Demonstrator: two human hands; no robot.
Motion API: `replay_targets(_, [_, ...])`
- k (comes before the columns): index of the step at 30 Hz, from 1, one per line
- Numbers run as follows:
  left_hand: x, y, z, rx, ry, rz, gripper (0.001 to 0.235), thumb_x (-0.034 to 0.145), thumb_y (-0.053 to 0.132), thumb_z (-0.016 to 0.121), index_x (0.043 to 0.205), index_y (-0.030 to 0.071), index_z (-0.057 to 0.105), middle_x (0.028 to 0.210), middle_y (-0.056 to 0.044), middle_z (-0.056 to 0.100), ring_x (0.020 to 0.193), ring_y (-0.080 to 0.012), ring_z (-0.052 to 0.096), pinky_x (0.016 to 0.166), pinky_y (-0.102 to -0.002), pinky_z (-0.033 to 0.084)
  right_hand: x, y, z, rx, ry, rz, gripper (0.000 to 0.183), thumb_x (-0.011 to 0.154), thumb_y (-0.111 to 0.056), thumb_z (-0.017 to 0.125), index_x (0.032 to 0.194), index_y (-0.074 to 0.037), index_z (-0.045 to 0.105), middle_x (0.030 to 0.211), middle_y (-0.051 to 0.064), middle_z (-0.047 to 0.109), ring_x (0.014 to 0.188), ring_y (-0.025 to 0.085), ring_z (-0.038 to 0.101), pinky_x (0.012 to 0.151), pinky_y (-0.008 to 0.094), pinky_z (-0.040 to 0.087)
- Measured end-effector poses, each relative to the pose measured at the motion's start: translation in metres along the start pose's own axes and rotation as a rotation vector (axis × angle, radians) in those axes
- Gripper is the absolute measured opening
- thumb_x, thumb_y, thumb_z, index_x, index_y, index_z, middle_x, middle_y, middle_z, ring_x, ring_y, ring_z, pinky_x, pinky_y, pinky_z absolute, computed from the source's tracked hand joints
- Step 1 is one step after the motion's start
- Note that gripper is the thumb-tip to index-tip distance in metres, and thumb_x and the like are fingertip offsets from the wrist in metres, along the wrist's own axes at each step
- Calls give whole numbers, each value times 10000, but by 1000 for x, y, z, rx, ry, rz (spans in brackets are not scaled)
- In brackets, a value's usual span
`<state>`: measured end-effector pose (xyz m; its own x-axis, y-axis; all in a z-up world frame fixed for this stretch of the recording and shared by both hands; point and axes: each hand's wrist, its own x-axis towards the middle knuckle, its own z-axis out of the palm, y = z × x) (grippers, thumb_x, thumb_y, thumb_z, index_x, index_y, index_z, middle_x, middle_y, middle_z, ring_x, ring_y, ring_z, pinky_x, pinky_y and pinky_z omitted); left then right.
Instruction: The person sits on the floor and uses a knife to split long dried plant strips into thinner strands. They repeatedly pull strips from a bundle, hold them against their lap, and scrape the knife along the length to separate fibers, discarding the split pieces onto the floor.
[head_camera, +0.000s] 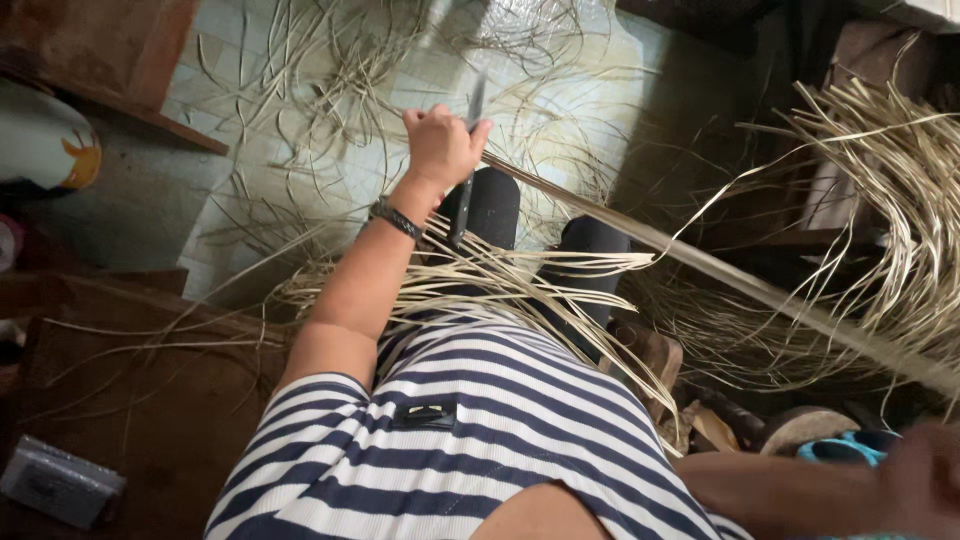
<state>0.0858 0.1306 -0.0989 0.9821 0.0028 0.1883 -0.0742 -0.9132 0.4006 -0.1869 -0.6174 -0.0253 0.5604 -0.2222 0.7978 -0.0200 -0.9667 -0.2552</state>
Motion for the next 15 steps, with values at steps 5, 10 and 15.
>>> replay_targets(5, [-19,62,-39,-8,193,87,591,1079,378,525,558,138,671,463,33,521,759,-247,632,886,-472,356,82,-267,88,1363,-1,954,263,1025,-327,567,856,-156,460,802,-47,411,677,82,408,638,248,398])
replay_targets(10, [-41,105,-38,32,408,318,433,962,312,618,557,171,685,498,-71,557,741,-277,564,887,-628,339,46,-424,123,1832,-302,1410,160,1015,-202,596,1058,-95,705,769,-23,680,694,103,640,776,331,588])
replay_targets(15, [-69,136,-38,-174,362,474,300,871,241,554,607,172,681,552,-66,615,760,-279,566,856,-596,355,1,-460,180,1501,-840,498,806,947,-44,700,1632,-131,284,1576,95,501,1403,147,494,1191,305,354])
